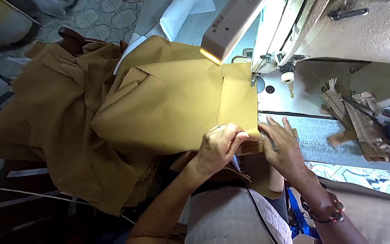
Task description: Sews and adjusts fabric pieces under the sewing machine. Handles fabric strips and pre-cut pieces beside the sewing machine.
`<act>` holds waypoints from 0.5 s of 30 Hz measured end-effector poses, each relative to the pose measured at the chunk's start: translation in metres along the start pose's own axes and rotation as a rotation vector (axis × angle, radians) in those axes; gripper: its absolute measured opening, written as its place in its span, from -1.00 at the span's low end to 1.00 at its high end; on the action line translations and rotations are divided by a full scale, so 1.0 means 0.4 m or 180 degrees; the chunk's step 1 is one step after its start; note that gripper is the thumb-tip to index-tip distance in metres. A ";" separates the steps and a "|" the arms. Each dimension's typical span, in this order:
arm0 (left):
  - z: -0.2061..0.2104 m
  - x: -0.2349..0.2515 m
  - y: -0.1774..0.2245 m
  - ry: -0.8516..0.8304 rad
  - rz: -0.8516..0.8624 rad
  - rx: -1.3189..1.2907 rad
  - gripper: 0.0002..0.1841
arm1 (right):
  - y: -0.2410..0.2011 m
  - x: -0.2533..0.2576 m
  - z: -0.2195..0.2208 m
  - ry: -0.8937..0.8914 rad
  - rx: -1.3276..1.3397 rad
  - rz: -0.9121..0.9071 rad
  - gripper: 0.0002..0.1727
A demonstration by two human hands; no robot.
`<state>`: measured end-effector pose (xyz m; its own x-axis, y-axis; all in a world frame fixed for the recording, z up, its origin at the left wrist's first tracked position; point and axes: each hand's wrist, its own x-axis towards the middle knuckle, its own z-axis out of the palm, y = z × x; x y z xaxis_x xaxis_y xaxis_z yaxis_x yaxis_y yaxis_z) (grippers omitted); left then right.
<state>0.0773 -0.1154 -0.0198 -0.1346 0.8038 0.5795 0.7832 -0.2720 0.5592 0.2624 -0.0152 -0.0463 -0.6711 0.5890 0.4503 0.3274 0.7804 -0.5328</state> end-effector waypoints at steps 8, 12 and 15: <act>-0.004 0.076 0.022 -0.1517 -0.0600 0.0104 -0.68 | 0.014 0.003 0.005 -0.0236 0.0292 -0.0551 -0.79; 0.035 0.103 -0.036 -0.0979 -0.0270 0.0228 -0.67 | 0.015 -0.005 0.009 -0.0260 0.0180 -0.0625 -0.78; 0.068 0.103 -0.074 -0.0846 -0.0235 0.0346 -0.67 | 0.015 -0.007 0.007 -0.0313 0.0109 -0.0595 -0.76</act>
<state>0.0653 -0.0599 -0.0288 -0.0412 0.9336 0.3559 0.8395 -0.1609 0.5190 0.2644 -0.0126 -0.0527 -0.7803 0.4098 0.4724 0.1693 0.8656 -0.4713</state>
